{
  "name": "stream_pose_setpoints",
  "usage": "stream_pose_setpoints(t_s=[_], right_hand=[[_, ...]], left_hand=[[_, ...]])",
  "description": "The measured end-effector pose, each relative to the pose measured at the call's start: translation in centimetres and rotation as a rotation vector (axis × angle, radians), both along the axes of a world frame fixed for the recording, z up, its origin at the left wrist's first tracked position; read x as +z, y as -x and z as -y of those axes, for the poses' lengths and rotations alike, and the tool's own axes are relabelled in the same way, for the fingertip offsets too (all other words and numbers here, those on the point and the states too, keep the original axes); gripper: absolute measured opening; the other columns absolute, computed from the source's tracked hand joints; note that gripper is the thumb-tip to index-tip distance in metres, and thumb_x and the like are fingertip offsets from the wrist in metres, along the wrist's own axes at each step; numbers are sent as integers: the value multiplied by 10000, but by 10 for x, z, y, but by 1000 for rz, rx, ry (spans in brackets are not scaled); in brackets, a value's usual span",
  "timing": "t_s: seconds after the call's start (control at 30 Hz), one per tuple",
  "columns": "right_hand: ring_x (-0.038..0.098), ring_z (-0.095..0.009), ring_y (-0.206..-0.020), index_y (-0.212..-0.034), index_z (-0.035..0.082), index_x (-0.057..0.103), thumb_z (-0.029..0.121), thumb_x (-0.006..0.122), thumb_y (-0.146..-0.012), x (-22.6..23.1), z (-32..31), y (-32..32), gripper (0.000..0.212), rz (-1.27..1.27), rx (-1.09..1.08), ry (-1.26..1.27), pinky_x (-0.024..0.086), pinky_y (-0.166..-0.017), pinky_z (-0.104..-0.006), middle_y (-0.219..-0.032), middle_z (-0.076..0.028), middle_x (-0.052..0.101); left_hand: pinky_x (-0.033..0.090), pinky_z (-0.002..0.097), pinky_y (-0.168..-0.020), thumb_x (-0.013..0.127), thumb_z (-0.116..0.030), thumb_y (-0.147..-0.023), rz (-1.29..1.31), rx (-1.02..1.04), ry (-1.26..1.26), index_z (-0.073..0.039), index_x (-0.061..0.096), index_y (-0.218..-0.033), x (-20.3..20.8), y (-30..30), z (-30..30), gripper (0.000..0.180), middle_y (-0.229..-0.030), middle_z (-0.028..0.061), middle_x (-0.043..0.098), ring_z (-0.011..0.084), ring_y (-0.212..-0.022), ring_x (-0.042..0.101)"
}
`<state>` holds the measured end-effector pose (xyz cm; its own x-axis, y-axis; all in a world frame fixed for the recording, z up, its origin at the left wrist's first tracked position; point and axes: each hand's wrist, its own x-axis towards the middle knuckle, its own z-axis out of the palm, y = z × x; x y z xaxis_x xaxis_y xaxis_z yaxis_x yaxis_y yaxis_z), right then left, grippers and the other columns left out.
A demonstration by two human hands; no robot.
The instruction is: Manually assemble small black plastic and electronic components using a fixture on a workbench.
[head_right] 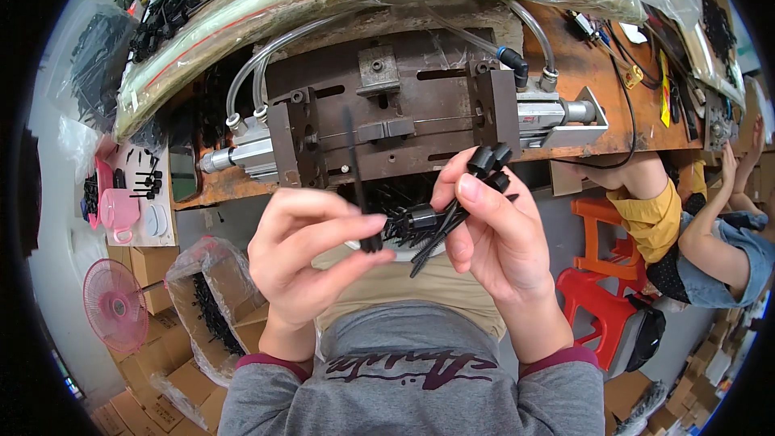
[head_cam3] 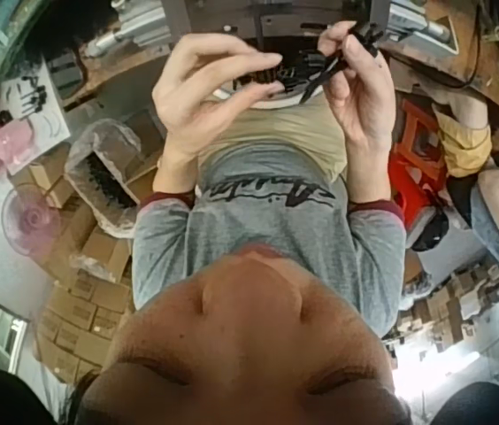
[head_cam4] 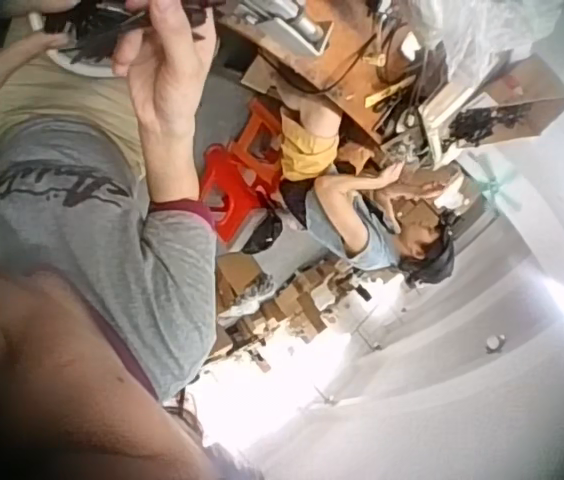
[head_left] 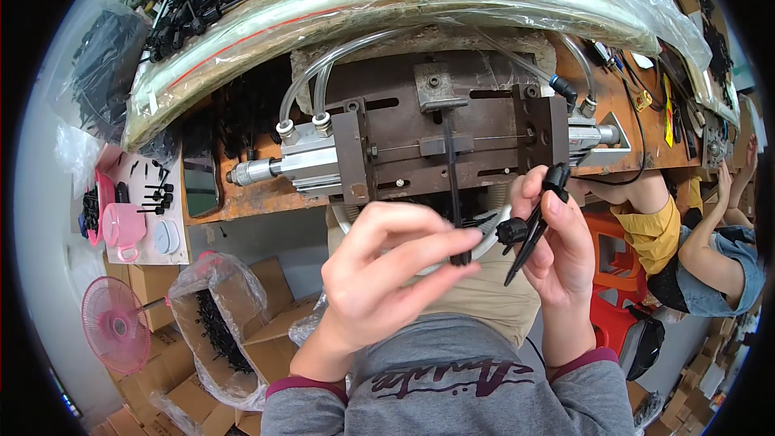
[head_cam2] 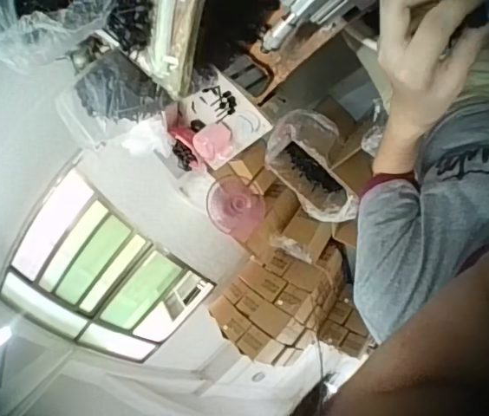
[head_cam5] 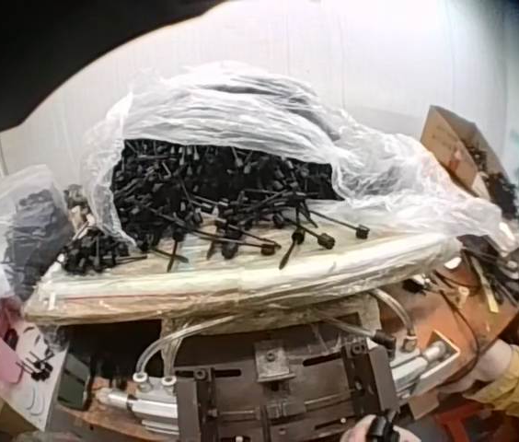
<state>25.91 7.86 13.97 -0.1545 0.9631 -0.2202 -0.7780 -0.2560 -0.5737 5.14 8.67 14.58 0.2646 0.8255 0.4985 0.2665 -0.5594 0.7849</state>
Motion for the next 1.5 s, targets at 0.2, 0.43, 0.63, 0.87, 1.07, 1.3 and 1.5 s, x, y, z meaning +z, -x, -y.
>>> stream_pose_setpoints(t_s=[0.2,0.43,0.63,0.87,1.07,1.3,1.5], right_hand=[[568,-117,-548,-955,-32,575,104,658,-919,11,2,-4,163,271,-148,-76,455,-486,-202,-1016,-168,597],[606,-150,-636,-1006,-55,627,-9,686,-861,10,6,-11,163,567,-311,-284,501,-533,-239,-1091,-203,594],[665,-195,-799,-1029,-38,662,-50,714,-834,12,11,-7,202,1041,-475,-477,564,-616,-286,-1107,-183,611],[677,-232,-937,-1027,14,731,-41,817,-710,7,9,-5,333,1767,-646,-927,577,-786,-301,-1077,-135,688],[692,-225,-915,-1037,-1,744,-28,816,-707,-7,6,2,339,1785,-639,-1007,581,-772,-292,-1077,-144,700],[706,-234,-851,-1028,-9,749,-34,809,-693,-9,3,1,341,1779,-666,-1032,586,-714,-297,-1059,-159,707],[711,-246,-815,-1039,-27,745,-58,742,-626,-17,5,4,414,1751,-597,-1116,580,-671,-307,-1087,-170,699]], left_hand=[[572,341,-801,827,-60,-658,-356,146,-186,-29,731,-995,-31,-14,-12,352,-1226,148,672,266,-944,693],[565,321,-747,803,-90,-687,-527,190,-275,-40,718,-952,-34,-23,-21,283,-1214,119,690,232,-789,698],[541,291,-661,803,-112,-691,-533,180,-251,-46,723,-938,-33,-22,-24,268,-1221,112,691,209,-712,686],[518,275,-610,810,-122,-696,-567,184,-195,-56,728,-940,-28,-21,-21,266,-1224,95,692,192,-704,685],[544,295,-648,819,-105,-709,-475,238,-256,-53,728,-982,-37,-20,-18,292,-1152,84,699,204,-804,697],[615,325,-820,721,102,-792,132,14,236,-6,573,-1184,-35,-16,-4,433,-1144,134,664,230,-948,701],[583,337,-912,637,160,-838,807,-243,749,-11,336,-1390,-20,-12,7,651,-1153,142,575,217,-1115,618]])
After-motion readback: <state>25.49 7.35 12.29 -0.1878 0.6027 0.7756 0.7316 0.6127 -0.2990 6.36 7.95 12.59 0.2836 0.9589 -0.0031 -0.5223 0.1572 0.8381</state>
